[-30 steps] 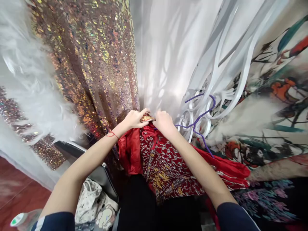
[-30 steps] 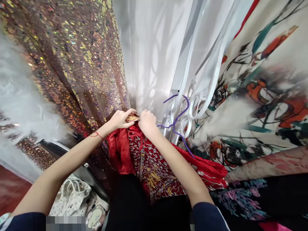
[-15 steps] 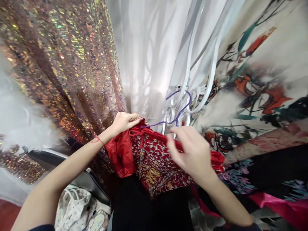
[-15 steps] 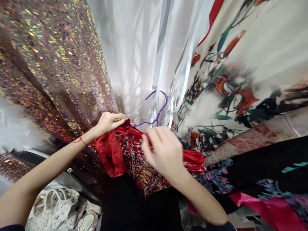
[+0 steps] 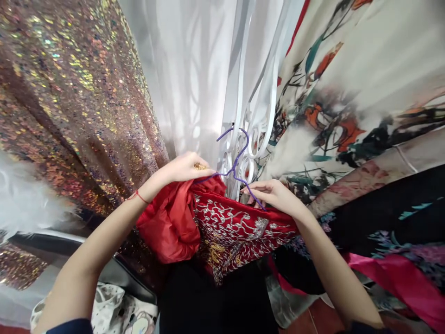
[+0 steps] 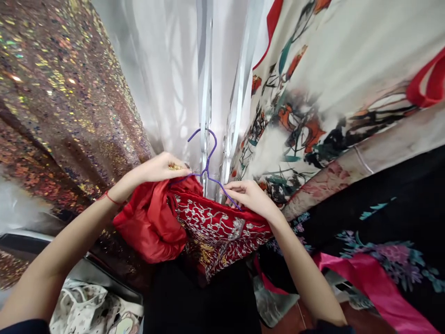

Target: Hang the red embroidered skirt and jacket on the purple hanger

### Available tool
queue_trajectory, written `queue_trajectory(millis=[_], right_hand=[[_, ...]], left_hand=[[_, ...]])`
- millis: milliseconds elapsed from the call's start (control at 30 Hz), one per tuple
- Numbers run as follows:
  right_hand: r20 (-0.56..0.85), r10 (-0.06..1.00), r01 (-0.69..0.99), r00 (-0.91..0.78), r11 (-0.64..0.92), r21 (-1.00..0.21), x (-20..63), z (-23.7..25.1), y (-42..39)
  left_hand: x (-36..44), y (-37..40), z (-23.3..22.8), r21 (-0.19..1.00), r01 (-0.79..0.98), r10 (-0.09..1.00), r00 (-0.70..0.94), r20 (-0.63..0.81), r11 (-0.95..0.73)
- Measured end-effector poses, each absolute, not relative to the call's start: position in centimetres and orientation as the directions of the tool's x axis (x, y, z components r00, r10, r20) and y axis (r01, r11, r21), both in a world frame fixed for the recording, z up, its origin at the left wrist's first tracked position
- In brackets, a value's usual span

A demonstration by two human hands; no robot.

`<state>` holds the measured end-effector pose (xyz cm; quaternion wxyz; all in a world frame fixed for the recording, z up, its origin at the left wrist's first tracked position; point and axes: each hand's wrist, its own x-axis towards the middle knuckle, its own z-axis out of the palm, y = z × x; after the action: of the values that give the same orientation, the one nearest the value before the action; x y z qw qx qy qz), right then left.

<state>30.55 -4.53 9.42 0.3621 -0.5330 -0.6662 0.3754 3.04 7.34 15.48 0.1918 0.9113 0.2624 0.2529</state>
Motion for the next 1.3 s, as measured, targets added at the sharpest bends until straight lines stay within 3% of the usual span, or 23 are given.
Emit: queue_trajectory(millis=[100,267,400,533,667,767,833,900,967,1067,1133,1300], right_hand=[[0.063,0.975,0.410,-0.212,0.148,-0.900,30.5,9.1,-4.1],[0.018,0.952,0.390,-0.306,0.143,-0.910,30.0,9.6,-3.7],[0.012,0.958,0.416,-0.285,0.135,-0.899,29.3,10.1,-3.7],[0.020,0.954,0.456,-0.299,0.162,-0.875,28.8,9.9,-3.1],[0.005,0.936,0.434,-0.351,0.167,-0.885,29.0,9.4,-2.2],[0.001,0.929,0.447,-0.369,0.178,-0.877,29.6,9.3,-2.3],[0.060,0.943,0.469,-0.326,0.217,-0.856,29.8,9.2,-3.1],[0.221,0.954,0.505,-0.201,0.295,-0.811,29.8,8.8,-4.3],[0.347,0.936,0.512,-0.065,0.330,-0.793,29.5,8.3,-5.5],[0.302,0.953,0.378,0.032,0.268,-0.886,28.8,7.5,-6.6],[0.261,0.964,0.312,0.046,0.234,-0.921,28.5,7.0,-6.9],[0.311,0.947,0.288,0.084,0.276,-0.917,28.0,6.1,-6.9]], left_hand=[[2.9,8.0,14.2,0.666,0.308,0.506,0.854,0.120,-0.680],[2.6,6.9,13.3,0.941,0.178,0.645,0.763,0.053,-0.287],[3.0,6.2,12.7,0.995,0.103,0.595,0.798,-0.091,0.014],[3.1,6.1,12.4,0.992,0.114,0.494,0.860,-0.128,0.059],[2.9,6.0,12.6,0.991,0.118,0.472,0.871,-0.136,0.069],[2.7,5.8,13.1,0.981,0.158,0.479,0.874,-0.087,-0.109],[2.5,5.4,13.5,0.909,0.199,0.511,0.859,0.018,-0.365],[2.4,5.1,13.8,0.743,0.291,0.563,0.815,0.138,-0.603],[2.3,4.6,13.8,0.541,0.446,0.633,0.741,0.224,-0.713],[2.2,3.3,12.9,0.279,0.681,0.736,0.627,0.255,-0.677],[2.0,2.0,11.3,0.164,0.754,0.758,0.573,0.311,-0.637],[0.2,-2.6,4.8,0.106,0.865,0.734,0.344,0.586,-0.490]])
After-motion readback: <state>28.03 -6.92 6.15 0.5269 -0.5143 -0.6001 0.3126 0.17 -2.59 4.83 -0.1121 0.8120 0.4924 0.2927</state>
